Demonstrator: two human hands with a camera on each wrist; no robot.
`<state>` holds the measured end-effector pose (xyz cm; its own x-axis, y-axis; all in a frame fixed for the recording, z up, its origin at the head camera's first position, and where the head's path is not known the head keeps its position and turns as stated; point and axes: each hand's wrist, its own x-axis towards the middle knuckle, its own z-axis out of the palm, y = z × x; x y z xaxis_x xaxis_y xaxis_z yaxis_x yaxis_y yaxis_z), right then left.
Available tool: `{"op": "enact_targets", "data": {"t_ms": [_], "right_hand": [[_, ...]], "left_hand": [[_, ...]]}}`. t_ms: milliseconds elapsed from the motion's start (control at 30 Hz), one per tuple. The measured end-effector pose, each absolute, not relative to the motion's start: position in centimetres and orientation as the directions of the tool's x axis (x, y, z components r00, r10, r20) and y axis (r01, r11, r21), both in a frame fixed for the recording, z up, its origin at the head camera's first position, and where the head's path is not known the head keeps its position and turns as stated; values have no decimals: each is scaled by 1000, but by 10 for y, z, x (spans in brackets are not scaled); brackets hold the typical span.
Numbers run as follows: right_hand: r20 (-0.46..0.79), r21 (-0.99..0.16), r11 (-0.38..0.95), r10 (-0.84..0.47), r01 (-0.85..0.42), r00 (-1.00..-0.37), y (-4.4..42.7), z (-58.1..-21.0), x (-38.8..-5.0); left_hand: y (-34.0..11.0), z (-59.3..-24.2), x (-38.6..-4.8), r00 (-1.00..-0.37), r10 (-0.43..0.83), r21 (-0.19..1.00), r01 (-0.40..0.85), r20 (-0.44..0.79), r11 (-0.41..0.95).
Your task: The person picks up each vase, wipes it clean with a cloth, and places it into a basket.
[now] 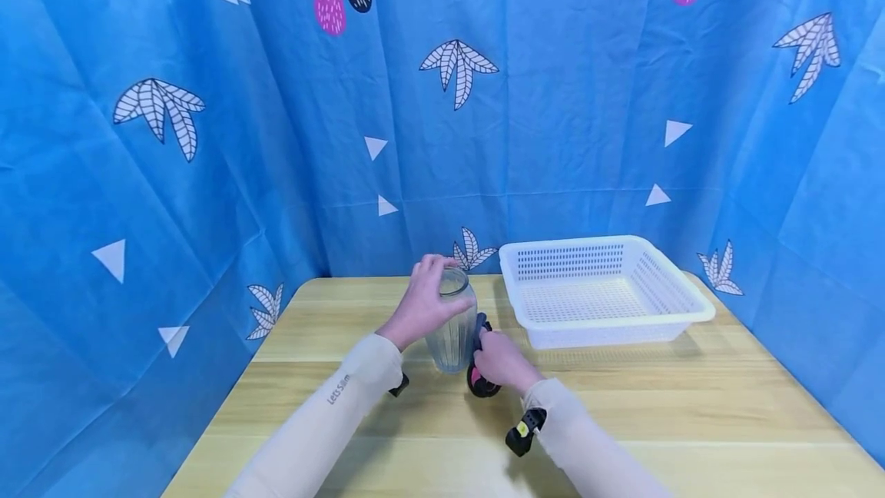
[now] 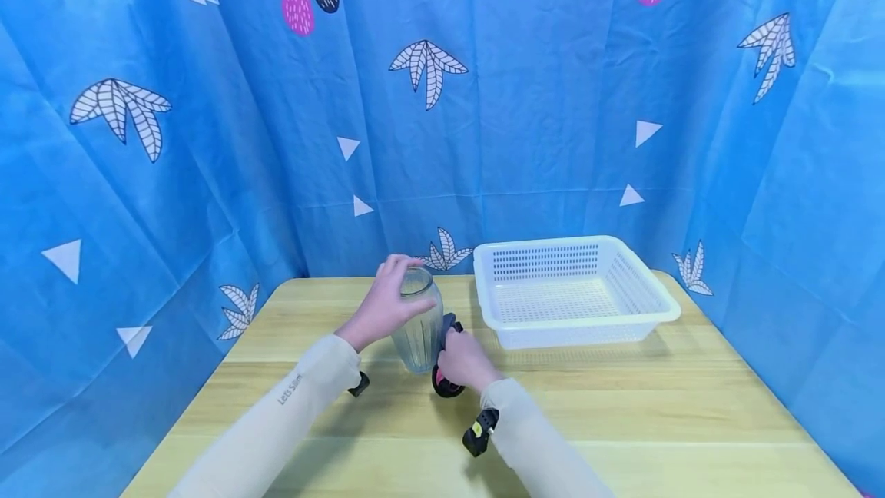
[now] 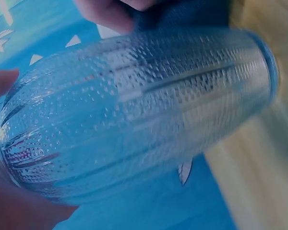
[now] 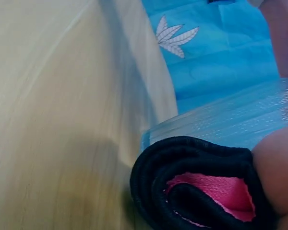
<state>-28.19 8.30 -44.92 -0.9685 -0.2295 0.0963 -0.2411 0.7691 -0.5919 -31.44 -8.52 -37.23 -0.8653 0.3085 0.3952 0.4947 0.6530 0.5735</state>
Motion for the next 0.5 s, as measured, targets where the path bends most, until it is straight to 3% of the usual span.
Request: {"op": "enact_targets", "data": {"t_ms": [200, 500], "right_hand": [[87, -671, 719, -166, -181, -982, 86, -442, -271], [349, -598, 731, -132, -329, -928, 87, -395, -255]], "left_hand": [[-85, -376, -313, -877, 266, 526, 458, 400, 717], [-88, -365, -310, -886, 279, 571, 454, 370, 685]]}}
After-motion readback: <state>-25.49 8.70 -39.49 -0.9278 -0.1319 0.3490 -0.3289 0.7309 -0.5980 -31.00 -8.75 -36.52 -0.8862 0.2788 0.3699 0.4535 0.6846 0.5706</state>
